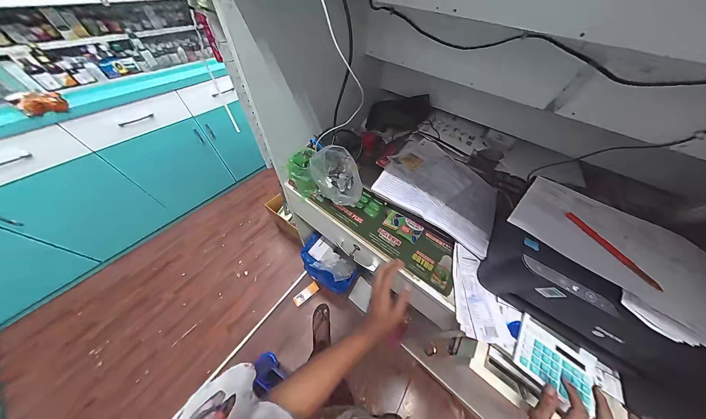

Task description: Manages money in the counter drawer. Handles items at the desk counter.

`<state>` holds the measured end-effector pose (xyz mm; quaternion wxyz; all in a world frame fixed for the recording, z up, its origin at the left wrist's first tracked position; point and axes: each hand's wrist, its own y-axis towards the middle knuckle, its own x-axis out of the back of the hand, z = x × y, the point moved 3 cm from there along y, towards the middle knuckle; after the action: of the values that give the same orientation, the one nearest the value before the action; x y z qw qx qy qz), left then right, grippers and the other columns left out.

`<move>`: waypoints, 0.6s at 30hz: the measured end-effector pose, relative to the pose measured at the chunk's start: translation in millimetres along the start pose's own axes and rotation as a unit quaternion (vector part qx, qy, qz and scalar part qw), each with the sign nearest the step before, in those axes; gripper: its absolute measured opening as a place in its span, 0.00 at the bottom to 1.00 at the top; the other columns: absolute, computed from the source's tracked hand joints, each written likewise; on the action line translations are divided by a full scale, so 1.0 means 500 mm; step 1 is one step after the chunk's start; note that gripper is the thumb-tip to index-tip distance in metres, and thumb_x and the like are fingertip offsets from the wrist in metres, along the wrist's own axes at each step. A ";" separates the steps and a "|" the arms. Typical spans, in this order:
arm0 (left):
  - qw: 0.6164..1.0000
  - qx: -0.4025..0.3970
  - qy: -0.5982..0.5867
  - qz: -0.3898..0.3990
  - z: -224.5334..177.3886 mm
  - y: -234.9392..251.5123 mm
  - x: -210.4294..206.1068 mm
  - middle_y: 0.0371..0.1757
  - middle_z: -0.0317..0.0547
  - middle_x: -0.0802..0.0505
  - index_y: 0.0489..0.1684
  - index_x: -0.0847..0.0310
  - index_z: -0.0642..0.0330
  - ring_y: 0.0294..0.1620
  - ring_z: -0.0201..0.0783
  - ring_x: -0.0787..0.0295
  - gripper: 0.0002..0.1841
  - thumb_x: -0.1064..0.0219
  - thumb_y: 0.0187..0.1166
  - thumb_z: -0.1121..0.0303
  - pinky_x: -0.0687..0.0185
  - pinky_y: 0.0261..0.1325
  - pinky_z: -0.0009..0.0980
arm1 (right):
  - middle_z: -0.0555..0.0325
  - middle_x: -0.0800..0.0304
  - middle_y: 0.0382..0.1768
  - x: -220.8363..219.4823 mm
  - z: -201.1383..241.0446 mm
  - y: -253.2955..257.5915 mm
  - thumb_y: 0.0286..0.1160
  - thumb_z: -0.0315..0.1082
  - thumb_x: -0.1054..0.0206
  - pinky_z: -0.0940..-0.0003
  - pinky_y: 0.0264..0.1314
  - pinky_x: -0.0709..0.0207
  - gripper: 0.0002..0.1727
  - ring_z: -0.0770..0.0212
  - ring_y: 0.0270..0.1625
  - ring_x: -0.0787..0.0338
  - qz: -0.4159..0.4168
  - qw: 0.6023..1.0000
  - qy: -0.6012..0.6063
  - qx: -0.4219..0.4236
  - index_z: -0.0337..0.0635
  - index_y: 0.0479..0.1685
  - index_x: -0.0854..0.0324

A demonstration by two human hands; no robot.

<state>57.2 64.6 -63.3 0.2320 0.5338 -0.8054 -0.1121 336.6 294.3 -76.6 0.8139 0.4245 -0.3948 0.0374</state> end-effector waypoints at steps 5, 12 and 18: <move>0.983 0.127 0.080 -0.108 0.166 0.135 0.221 0.84 0.78 0.33 0.86 0.46 0.79 0.86 0.65 0.37 0.44 0.29 0.75 0.60 0.36 0.85 0.52 | 0.23 0.15 0.58 -0.089 0.293 0.068 0.85 0.37 0.44 0.60 0.69 0.21 0.23 0.41 0.63 0.13 0.080 0.972 0.205 0.080 0.19 0.54 0.19; 0.986 0.113 0.092 -0.086 0.306 0.290 0.297 0.88 0.82 0.43 0.87 0.54 0.83 0.90 0.70 0.47 0.58 0.17 0.61 0.58 0.45 0.90 0.54 | 0.39 0.09 0.53 -0.332 0.796 0.210 0.79 0.35 0.34 0.44 0.49 0.13 0.28 0.39 0.49 0.06 0.279 0.905 0.182 0.263 0.48 0.81 0.23; 0.978 0.186 0.090 0.007 0.345 0.371 0.295 0.77 0.80 0.25 0.73 0.29 0.82 0.83 0.67 0.31 0.44 0.17 0.61 0.58 0.39 0.87 0.52 | 0.39 0.07 0.43 -0.367 0.981 0.289 0.73 0.24 0.33 0.51 0.53 0.11 0.08 0.42 0.48 0.05 0.276 0.883 0.238 0.295 0.32 0.43 0.08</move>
<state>-225.2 -6.4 -96.0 0.2007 0.5698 -0.7918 0.0901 -146.2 83.3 55.9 0.6769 0.4974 -0.2613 0.4755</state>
